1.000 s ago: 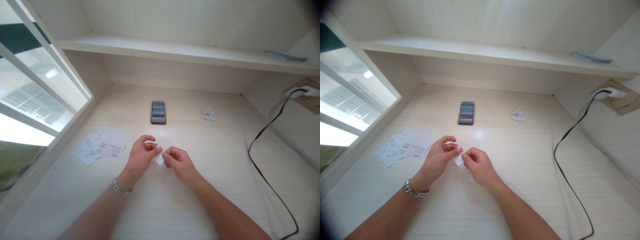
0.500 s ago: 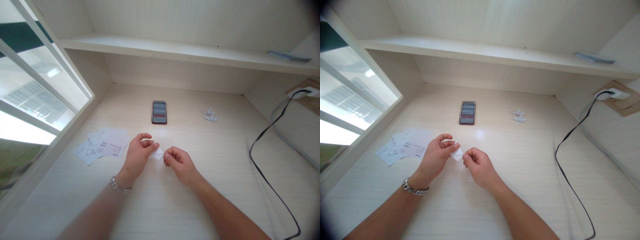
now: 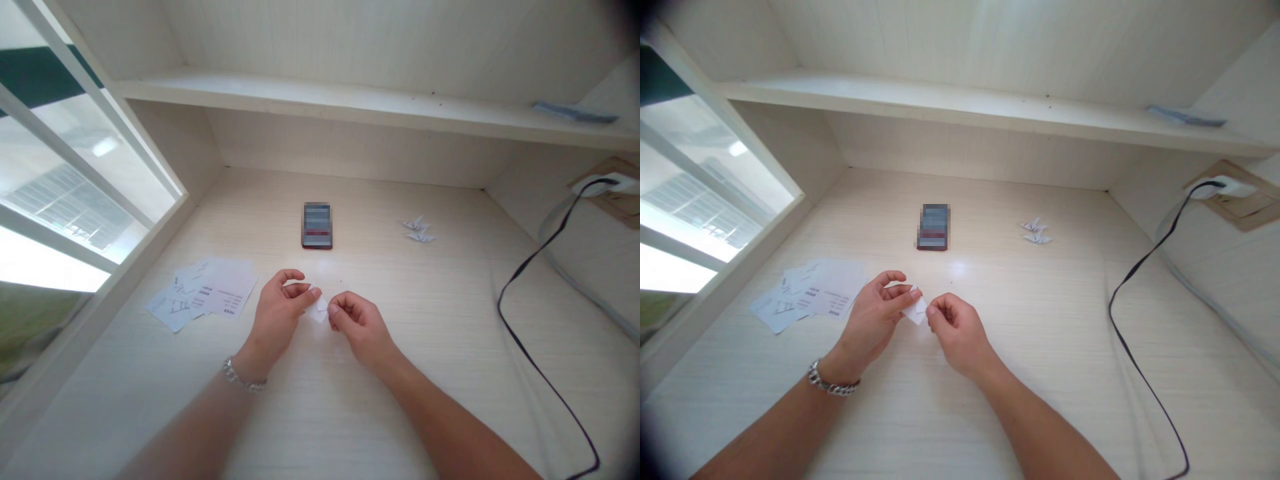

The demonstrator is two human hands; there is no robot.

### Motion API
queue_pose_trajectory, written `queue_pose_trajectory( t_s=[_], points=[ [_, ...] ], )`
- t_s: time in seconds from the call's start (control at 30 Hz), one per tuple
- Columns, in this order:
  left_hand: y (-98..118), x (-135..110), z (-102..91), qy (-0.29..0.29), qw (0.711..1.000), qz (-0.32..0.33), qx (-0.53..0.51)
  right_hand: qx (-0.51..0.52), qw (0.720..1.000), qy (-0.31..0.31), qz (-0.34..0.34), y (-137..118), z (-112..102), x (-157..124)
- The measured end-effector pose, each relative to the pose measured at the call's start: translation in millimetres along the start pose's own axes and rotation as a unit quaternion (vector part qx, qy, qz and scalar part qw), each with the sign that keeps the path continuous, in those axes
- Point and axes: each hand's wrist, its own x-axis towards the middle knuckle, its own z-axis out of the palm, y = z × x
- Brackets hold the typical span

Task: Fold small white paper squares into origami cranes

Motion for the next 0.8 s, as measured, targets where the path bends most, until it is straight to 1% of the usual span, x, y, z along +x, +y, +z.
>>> queue_pose_trajectory(
  t_s=[0.13,0.2,0.37,0.47,0.63,0.73,0.8],
  points=[
    [0.0,0.8,0.4,0.015,0.999,0.027,0.028,0.012,1.000,-0.002,0.005,2.5,-1.0,3.4],
    [-0.7,1.0,0.6,0.016,0.999,0.028,0.036,0.013,1.000,-0.006,0.005,3.4,-1.1,4.2],
    [-1.3,0.6,1.2,-0.002,1.000,0.018,0.025,0.011,1.000,-0.003,-0.002,1.8,-2.1,3.8],
    [-3.1,-0.5,3.0,-0.009,0.999,0.032,0.034,0.016,1.000,-0.007,0.001,0.6,-3.0,4.4],
    [-6.8,-1.0,5.5,-0.022,0.996,0.050,0.074,-0.002,1.000,0.004,-0.009,0.8,-4.1,5.6],
    [-3.2,2.5,1.5,-0.008,0.997,0.045,0.062,0.016,1.000,-0.014,-0.003,0.4,-5.0,4.8],
    [1.4,5.2,-2.4,0.013,0.998,0.055,0.038,0.019,1.000,-0.023,0.003,-0.9,-6.0,4.0]
  ],
)
